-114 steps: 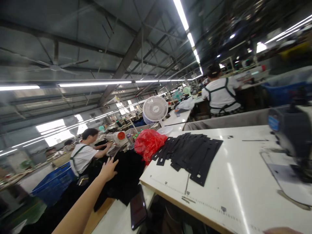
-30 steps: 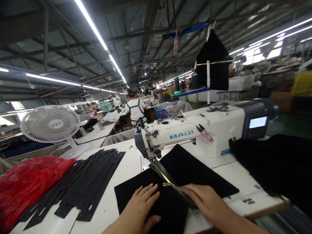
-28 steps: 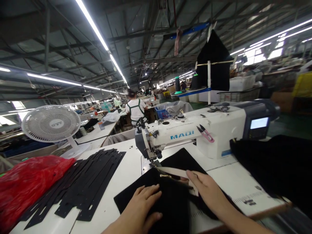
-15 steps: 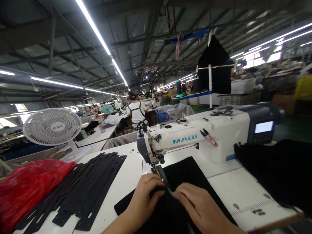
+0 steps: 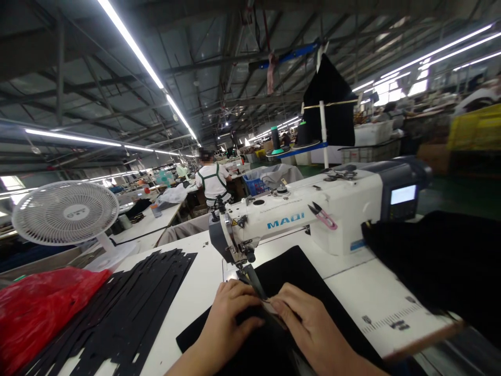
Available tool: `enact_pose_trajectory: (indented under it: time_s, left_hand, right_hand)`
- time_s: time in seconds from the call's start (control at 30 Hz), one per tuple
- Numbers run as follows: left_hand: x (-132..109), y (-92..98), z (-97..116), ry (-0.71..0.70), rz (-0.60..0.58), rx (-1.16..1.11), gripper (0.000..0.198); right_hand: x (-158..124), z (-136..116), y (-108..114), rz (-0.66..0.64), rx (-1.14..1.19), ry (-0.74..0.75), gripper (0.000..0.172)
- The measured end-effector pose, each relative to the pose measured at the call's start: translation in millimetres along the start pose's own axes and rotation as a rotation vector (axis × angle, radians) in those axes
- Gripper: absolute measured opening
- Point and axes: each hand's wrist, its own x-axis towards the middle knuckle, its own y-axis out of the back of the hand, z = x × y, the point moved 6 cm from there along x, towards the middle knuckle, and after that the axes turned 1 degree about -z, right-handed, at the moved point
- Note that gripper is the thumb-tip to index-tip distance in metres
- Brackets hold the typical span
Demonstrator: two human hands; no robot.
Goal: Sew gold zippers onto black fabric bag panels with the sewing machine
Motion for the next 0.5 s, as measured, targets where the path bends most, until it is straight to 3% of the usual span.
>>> enact_pose_trajectory:
  time_s: [0.1,0.17,0.23,0.3,0.33,0.37,0.43,0.5]
  left_hand:
    - [5,12.3,15,-0.114,0.069,-0.060,0.020]
    - [12,21.7,20,-0.158,0.105,-0.102,0.018]
    - [21,33.2,17,-0.133,0.159,-0.158,0.017]
    - [31,46.1,6,-0.039,0.242,-0.206,0.013]
    - [34,52.5,-1,0.014,0.287,-0.219,0.011]
    - [36,58.4,-8,0.062,0.328,-0.225,0.009]
    - [37,67.7,-18,0.117,0.387,-0.223,0.009]
    - [33,73.5,-24,0.146,0.423,-0.223,0.012]
  right_hand:
    - [17,-8,11,0.025,-0.058,0.009,0.040]
    - [26,-27,15,0.088,-0.166,0.104,0.038]
    - [24,-55,11,0.247,-0.342,0.304,0.030]
    - [9,-81,-9,0.365,-0.495,0.588,0.027]
    - [0,-89,-24,0.342,-0.520,0.745,0.028]
    - [-7,-90,-42,0.208,-0.538,0.854,0.028]
    - [-6,-70,-63,0.028,-0.733,0.710,0.021]
    - [-3,-50,-63,-0.021,-0.814,0.563,0.018]
